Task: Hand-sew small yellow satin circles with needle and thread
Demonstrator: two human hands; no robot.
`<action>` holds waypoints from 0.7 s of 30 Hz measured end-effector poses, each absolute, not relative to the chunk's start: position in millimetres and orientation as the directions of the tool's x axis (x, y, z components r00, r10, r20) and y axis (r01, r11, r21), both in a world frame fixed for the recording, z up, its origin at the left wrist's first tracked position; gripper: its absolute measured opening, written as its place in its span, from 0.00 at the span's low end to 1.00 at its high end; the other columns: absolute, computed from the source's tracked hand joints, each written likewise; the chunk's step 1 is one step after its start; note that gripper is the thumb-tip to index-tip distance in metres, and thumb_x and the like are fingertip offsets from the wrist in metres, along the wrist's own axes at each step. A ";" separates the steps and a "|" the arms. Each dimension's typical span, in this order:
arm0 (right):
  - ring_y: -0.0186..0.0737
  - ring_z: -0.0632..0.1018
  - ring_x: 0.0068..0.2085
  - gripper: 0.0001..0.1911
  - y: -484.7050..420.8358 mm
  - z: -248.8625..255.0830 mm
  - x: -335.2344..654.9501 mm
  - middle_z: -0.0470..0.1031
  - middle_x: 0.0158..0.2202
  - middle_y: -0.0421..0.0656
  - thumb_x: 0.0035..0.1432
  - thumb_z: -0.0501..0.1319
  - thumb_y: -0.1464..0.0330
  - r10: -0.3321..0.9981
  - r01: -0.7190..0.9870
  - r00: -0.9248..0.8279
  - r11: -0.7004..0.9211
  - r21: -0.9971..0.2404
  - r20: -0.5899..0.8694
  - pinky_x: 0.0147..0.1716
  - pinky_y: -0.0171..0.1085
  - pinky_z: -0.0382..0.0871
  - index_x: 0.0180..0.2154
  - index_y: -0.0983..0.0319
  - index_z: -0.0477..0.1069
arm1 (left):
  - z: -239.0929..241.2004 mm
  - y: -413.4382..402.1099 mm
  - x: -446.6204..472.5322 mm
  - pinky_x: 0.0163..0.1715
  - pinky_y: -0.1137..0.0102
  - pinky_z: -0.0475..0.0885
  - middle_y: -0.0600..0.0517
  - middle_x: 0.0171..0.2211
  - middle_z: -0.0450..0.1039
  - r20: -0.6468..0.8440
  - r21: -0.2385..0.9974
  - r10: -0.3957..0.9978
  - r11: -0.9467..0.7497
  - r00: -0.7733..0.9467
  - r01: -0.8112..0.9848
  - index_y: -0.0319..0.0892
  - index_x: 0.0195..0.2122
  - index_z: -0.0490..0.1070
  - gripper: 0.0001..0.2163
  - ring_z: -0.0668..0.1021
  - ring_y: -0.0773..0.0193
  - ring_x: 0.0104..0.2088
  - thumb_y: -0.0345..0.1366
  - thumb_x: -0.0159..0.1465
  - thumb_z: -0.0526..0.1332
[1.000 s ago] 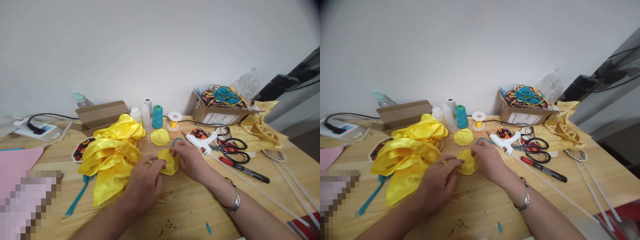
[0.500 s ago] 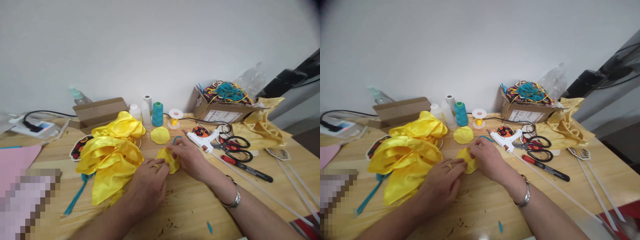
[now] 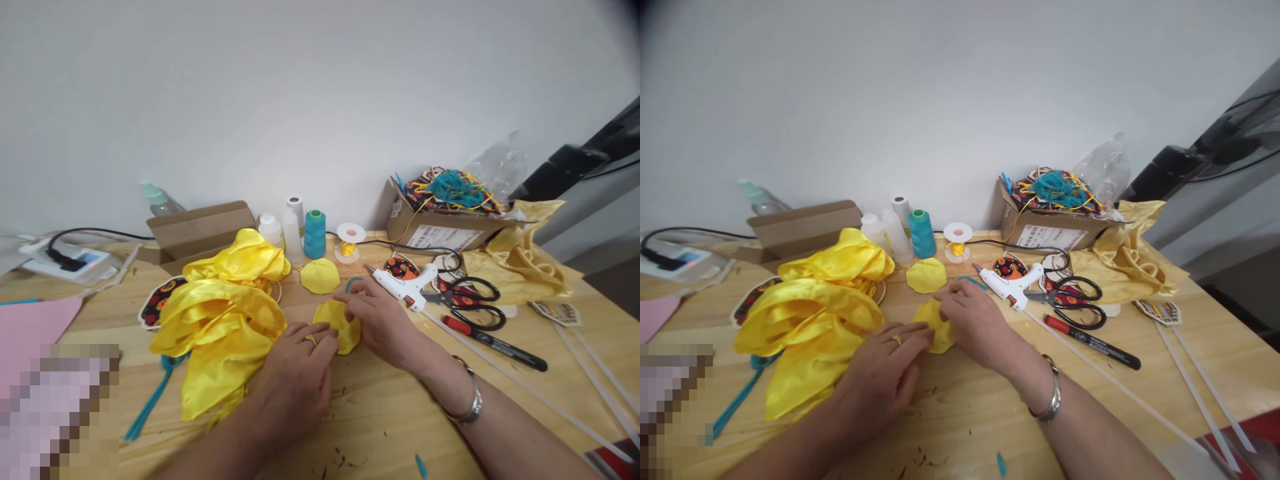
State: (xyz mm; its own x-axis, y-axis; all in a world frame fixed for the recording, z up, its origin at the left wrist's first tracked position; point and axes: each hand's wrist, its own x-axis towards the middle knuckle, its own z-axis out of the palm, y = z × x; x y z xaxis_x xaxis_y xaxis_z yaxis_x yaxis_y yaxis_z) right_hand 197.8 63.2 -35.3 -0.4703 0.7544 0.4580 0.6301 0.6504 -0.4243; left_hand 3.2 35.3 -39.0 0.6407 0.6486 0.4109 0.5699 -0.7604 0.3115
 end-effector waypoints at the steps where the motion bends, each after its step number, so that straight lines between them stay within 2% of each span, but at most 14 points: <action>1: 0.41 0.70 0.44 0.16 61.8 -31.7 198.9 0.75 0.37 0.44 0.46 0.50 0.84 0.734 0.614 -0.429 0.664 -0.426 0.527 0.41 0.40 0.68 0.30 0.60 0.67 | -38.8 35.3 2.8 0.44 0.58 0.70 0.45 0.39 0.78 0.439 0.319 0.645 -0.763 0.626 0.562 0.40 0.38 0.69 0.14 0.77 0.55 0.44 0.21 0.54 0.52; 3: 0.40 0.71 0.42 0.15 58.0 -22.2 202.2 0.75 0.39 0.44 0.49 0.51 0.83 0.697 0.603 -0.281 0.663 -0.444 0.660 0.41 0.41 0.68 0.32 0.60 0.66 | -38.0 35.4 2.0 0.44 0.60 0.70 0.45 0.42 0.77 0.492 0.337 0.652 -0.754 0.577 0.564 0.39 0.42 0.68 0.14 0.76 0.57 0.44 0.22 0.55 0.54; 5: 0.39 0.72 0.38 0.12 53.8 -11.3 206.8 0.75 0.37 0.44 0.52 0.54 0.80 0.685 0.608 -0.096 0.615 -0.502 0.722 0.38 0.40 0.68 0.36 0.59 0.66 | -36.8 36.0 1.3 0.40 0.63 0.71 0.44 0.38 0.77 0.525 0.349 0.677 -0.724 0.516 0.595 0.37 0.44 0.67 0.13 0.77 0.58 0.39 0.24 0.58 0.54; 7: 0.37 0.73 0.34 0.09 50.7 -1.2 211.8 0.73 0.34 0.43 0.56 0.56 0.75 0.712 0.600 0.066 0.532 -0.598 0.699 0.32 0.38 0.66 0.39 0.60 0.66 | -34.8 37.0 0.8 0.32 0.65 0.70 0.47 0.30 0.77 0.545 0.333 0.701 -0.685 0.461 0.648 0.36 0.43 0.68 0.10 0.77 0.60 0.30 0.27 0.61 0.54; 9: 0.35 0.71 0.30 0.05 50.1 6.4 215.4 0.72 0.31 0.42 0.59 0.56 0.71 0.765 0.605 0.145 0.434 -0.668 0.628 0.28 0.35 0.64 0.38 0.61 0.67 | -32.3 37.9 0.4 0.27 0.66 0.68 0.49 0.24 0.75 0.555 0.287 0.715 -0.645 0.426 0.708 0.37 0.39 0.69 0.07 0.76 0.60 0.24 0.30 0.64 0.52; 11: 0.34 0.70 0.28 0.04 52.2 11.2 215.3 0.72 0.28 0.40 0.59 0.56 0.70 0.819 0.648 0.098 0.378 -0.661 0.565 0.28 0.34 0.62 0.34 0.62 0.69 | -29.7 38.5 0.5 0.23 0.68 0.65 0.51 0.20 0.73 0.536 0.259 0.745 -0.592 0.397 0.763 0.40 0.32 0.70 0.09 0.74 0.61 0.21 0.32 0.65 0.51; 15: 0.34 0.71 0.31 0.07 62.6 14.4 199.5 0.73 0.27 0.40 0.57 0.58 0.72 0.901 0.763 -0.168 0.376 -0.526 0.400 0.31 0.33 0.62 0.29 0.63 0.73 | -27.2 39.5 1.5 0.20 0.69 0.60 0.53 0.16 0.69 0.439 0.251 0.836 -0.467 0.330 0.848 0.43 0.22 0.66 0.16 0.73 0.61 0.19 0.37 0.66 0.49; 18: 0.37 0.74 0.35 0.08 74.8 14.4 176.1 0.74 0.32 0.43 0.58 0.57 0.71 0.929 0.836 -0.276 0.358 -0.416 0.246 0.34 0.34 0.64 0.32 0.62 0.75 | -29.1 41.7 1.9 0.22 0.69 0.60 0.52 0.19 0.73 0.405 0.246 0.876 -0.380 0.262 0.892 0.43 0.27 0.69 0.13 0.75 0.59 0.22 0.39 0.65 0.51; 21: 0.40 0.75 0.38 0.11 91.4 13.2 148.8 0.75 0.37 0.46 0.60 0.55 0.67 0.938 0.905 -0.314 0.342 -0.252 0.145 0.35 0.36 0.66 0.37 0.62 0.75 | -32.3 44.6 1.5 0.23 0.68 0.59 0.51 0.22 0.75 0.345 0.224 0.912 -0.311 0.223 0.924 0.43 0.29 0.70 0.11 0.76 0.58 0.23 0.39 0.64 0.52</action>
